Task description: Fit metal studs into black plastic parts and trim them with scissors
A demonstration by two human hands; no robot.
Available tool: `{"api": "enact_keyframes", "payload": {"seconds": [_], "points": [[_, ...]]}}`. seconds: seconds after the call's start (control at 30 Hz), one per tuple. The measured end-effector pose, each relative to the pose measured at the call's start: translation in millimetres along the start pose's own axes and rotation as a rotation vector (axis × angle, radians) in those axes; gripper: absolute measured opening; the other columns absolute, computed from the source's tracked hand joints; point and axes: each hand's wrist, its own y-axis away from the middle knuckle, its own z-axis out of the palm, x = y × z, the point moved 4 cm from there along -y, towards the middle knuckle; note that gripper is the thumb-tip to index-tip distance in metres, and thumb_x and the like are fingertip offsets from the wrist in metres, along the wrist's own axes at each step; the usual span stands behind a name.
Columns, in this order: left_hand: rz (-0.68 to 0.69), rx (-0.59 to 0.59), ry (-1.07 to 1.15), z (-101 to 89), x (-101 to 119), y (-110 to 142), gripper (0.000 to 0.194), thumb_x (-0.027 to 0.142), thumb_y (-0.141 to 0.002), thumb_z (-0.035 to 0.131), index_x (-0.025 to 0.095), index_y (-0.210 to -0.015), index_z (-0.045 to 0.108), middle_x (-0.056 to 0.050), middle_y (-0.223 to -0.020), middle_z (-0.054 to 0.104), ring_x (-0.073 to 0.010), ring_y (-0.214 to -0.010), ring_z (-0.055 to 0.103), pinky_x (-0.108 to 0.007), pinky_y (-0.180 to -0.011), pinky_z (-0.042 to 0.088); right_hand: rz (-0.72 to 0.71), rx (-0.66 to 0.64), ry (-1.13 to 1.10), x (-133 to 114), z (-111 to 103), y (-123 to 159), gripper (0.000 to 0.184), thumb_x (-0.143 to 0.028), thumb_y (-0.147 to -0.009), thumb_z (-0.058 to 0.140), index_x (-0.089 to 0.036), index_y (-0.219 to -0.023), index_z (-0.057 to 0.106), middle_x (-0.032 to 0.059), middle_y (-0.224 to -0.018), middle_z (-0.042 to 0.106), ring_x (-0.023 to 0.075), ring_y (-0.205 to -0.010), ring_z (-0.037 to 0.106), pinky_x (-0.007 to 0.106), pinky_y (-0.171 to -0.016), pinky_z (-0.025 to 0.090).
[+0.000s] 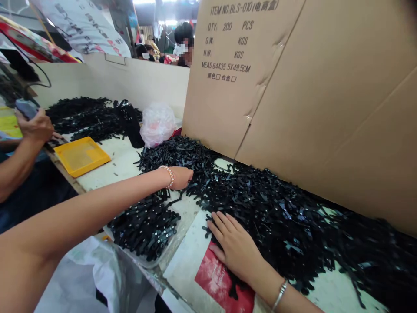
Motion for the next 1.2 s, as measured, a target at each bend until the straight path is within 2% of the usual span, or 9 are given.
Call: {"api": "enact_keyframes", "payload": {"seconds": [0.1, 0.23, 0.4, 0.5, 0.63, 0.77, 0.9, 1.07, 1.2], "points": [[0.013, 0.038, 0.028, -3.0, 4.1, -9.9, 0.034, 0.014, -0.082, 0.043, 0.011, -0.112, 0.059, -0.015, -0.109, 0.066, -0.023, -0.095, 0.064, -0.028, -0.077, 0.046, -0.037, 0.018, -0.063, 5.3, -17.2, -2.1, 0.054, -0.048, -0.09, 0.053, -0.016, -0.134, 0.049, 0.0121, -0.139, 0.046, 0.028, -0.127, 0.042, 0.046, -0.109, 0.03], [0.061, 0.102, 0.061, -6.3, 14.9, -24.6, 0.032, 0.023, -0.085, 0.04, 0.012, -0.108, 0.059, -0.014, -0.106, 0.067, -0.0241, -0.094, 0.064, -0.031, -0.079, 0.047, -0.02, 0.089, -0.044, 14.2, -40.3, -38.9, 0.034, -0.033, -0.095, 0.048, -0.018, -0.125, 0.056, 0.0089, -0.124, 0.059, 0.0227, -0.11, 0.054, 0.038, -0.095, 0.043], [0.224, 0.228, 0.03, -3.0, 24.8, -43.3, 0.034, 0.036, -0.081, 0.054, 0.019, -0.109, 0.059, -0.009, -0.11, 0.065, -0.0237, -0.098, 0.062, -0.031, -0.081, 0.047, 0.032, 0.085, 0.083, 25.7, -24.0, -79.3, 0.045, -0.034, -0.091, 0.056, -0.012, -0.129, 0.052, 0.0135, -0.132, 0.053, 0.0271, -0.118, 0.048, 0.042, -0.102, 0.038], [0.358, 0.289, -0.135, 5.1, 26.7, -53.3, 0.035, 0.037, -0.081, 0.058, 0.021, -0.113, 0.06, -0.009, -0.107, 0.066, -0.0246, -0.096, 0.063, -0.032, -0.079, 0.046, 0.032, 0.04, 0.147, 30.1, -3.2, -75.3, 0.051, -0.037, -0.091, 0.055, -0.008, -0.132, 0.049, 0.0164, -0.137, 0.048, 0.0287, -0.124, 0.043, 0.044, -0.107, 0.031], [0.386, 0.296, -0.259, 13.4, 15.1, -62.0, 0.035, 0.036, -0.082, 0.061, 0.023, -0.114, 0.062, -0.009, -0.102, 0.067, -0.024, -0.091, 0.064, -0.032, -0.074, 0.045, -0.01, 0.014, 0.186, 28.5, 4.0, -52.9, 0.045, -0.034, -0.094, 0.048, -0.005, -0.128, 0.053, 0.017, -0.13, 0.054, 0.0283, -0.119, 0.047, 0.044, -0.108, 0.029], [0.401, 0.328, -0.298, 14.4, -1.7, -60.2, 0.039, 0.03, -0.081, 0.061, 0.026, -0.12, 0.059, -0.007, -0.1, 0.066, -0.0224, -0.089, 0.064, -0.031, -0.073, 0.044, -0.025, -0.014, 0.132, 27.8, -12.9, -44.1, 0.042, -0.038, -0.091, 0.054, -0.011, -0.123, 0.058, 0.0138, -0.124, 0.059, 0.0274, -0.114, 0.05, 0.044, -0.105, 0.031], [0.403, 0.355, -0.283, 15.9, -7.9, -53.9, 0.036, 0.031, -0.083, 0.057, 0.022, -0.118, 0.06, -0.008, -0.099, 0.066, -0.0228, -0.089, 0.063, -0.032, -0.076, 0.043, 0.016, -0.015, 0.07, 36.3, -39.5, -61.6, 0.022, -0.033, -0.092, 0.054, -0.019, -0.107, 0.064, 0.0079, -0.122, 0.059, 0.0239, -0.105, 0.053, 0.035, -0.084, 0.044], [0.444, 0.393, -0.125, 12.8, 9.7, -46.8, 0.04, 0.031, -0.085, 0.051, 0.019, -0.123, 0.057, -0.008, -0.103, 0.066, -0.0232, -0.092, 0.063, -0.033, -0.077, 0.045, 0.062, -0.034, 0.141, 49.1, -45.6, -88.3, 0.014, -0.02, -0.093, 0.052, -0.017, -0.1, 0.063, 0.009, -0.104, 0.064, 0.0225, -0.094, 0.055, 0.032, -0.074, 0.041], [0.509, 0.342, -0.052, 12.3, 32.5, -46.5, 0.033, 0.032, -0.083, 0.053, 0.022, -0.113, 0.063, -0.006, -0.1, 0.066, -0.0217, -0.089, 0.063, -0.032, -0.075, 0.046, 0.141, -0.08, 0.192, 59.7, -33.7, -86.2, 0.023, -0.027, -0.087, 0.062, -0.013, -0.106, 0.061, 0.0109, -0.101, 0.063, 0.0256, -0.094, 0.054, 0.035, -0.077, 0.041]]}}
